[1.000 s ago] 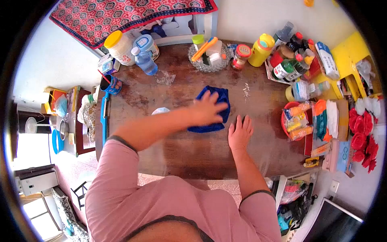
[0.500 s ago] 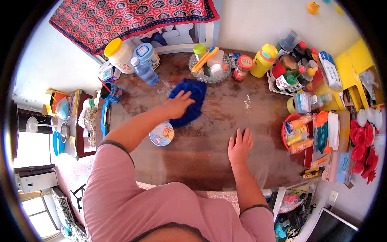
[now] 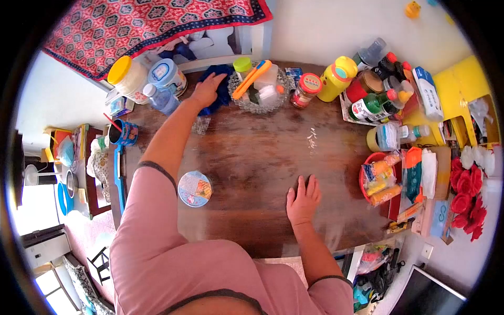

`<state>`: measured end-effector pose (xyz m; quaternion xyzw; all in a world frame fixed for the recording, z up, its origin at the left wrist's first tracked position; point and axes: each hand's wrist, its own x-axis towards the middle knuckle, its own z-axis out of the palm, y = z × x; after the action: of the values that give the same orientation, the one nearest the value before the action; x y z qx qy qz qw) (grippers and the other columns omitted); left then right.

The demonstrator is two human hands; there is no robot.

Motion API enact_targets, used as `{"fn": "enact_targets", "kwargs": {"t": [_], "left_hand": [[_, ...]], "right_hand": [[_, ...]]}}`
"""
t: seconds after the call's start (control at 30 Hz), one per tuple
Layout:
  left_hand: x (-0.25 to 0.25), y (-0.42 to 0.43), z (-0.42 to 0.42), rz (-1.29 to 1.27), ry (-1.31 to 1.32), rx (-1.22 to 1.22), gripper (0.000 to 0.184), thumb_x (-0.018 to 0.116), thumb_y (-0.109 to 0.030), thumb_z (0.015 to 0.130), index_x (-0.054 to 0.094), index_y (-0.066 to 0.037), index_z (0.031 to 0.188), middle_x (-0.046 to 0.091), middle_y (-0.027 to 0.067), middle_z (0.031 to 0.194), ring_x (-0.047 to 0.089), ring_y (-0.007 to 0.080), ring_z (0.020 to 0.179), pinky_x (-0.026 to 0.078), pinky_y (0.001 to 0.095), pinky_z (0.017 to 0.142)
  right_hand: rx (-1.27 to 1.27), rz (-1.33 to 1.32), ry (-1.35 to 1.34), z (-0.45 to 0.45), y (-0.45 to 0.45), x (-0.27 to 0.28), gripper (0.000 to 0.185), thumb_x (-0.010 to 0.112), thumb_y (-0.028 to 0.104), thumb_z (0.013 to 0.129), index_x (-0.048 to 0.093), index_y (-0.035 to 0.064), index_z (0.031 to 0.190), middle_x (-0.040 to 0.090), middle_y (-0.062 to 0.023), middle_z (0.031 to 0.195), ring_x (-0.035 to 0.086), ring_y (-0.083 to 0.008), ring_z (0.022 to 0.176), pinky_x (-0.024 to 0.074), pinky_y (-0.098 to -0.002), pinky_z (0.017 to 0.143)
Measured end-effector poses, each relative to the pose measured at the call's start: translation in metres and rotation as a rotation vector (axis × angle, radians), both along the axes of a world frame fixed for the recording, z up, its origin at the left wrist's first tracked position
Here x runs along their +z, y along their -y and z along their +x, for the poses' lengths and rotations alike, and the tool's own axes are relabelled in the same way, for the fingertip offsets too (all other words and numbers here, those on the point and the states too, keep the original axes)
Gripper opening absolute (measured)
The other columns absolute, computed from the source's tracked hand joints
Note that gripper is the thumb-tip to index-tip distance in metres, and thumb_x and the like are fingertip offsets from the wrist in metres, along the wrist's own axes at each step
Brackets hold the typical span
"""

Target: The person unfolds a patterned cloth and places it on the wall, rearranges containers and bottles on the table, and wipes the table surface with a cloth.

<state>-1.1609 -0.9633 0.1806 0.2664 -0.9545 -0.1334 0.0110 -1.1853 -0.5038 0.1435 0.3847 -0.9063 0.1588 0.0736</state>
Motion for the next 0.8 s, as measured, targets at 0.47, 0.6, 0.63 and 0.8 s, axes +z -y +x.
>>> {"fn": "enact_targets", "kwargs": {"t": [0.47,0.6,0.63,0.8], "left_hand": [[0.008,-0.03,-0.001,0.015,0.236,0.155,0.064,0.043,0.0,0.086,0.028,-0.023,0.144,0.018,0.0021,0.153,0.013,0.0361,0.141,0.031,0.0702,0.097],[-0.028,-0.048,0.006,-0.04,0.394,0.178,0.066,0.045,-0.01,0.089,0.016,-0.015,0.148,0.007,0.0089,0.155,0.008,0.0458,0.139,0.032,0.0695,0.096],[-0.035,-0.056,0.005,-0.065,0.442,0.178,0.066,0.045,-0.012,0.09,0.014,-0.011,0.148,0.005,0.0122,0.155,0.008,0.0496,0.137,0.033,0.0695,0.095],[-0.027,-0.151,-0.016,-0.061,0.531,0.238,0.061,0.044,-0.016,0.092,0.018,0.0,0.145,0.009,0.0231,0.151,0.01,0.0579,0.132,0.033,0.072,0.091]], "right_hand": [[-0.015,-0.084,0.025,0.001,-0.002,-0.005,0.046,0.058,0.025,0.085,0.049,0.0068,0.127,0.04,-0.0233,0.137,0.037,-0.0398,0.125,0.0288,-0.0506,0.101],[-0.027,-0.092,0.04,0.001,-0.003,-0.007,0.045,0.058,0.026,0.085,0.05,0.0072,0.126,0.041,-0.023,0.136,0.037,-0.0389,0.125,0.0285,-0.0503,0.102],[-0.024,-0.083,0.02,0.001,-0.002,-0.006,0.045,0.058,0.026,0.085,0.051,0.0072,0.125,0.041,-0.023,0.136,0.037,-0.0387,0.125,0.0285,-0.0504,0.102],[-0.034,-0.086,0.029,0.001,-0.003,-0.005,0.045,0.058,0.026,0.085,0.051,0.0071,0.125,0.041,-0.0227,0.136,0.037,-0.0389,0.126,0.0282,-0.0506,0.102]]}}
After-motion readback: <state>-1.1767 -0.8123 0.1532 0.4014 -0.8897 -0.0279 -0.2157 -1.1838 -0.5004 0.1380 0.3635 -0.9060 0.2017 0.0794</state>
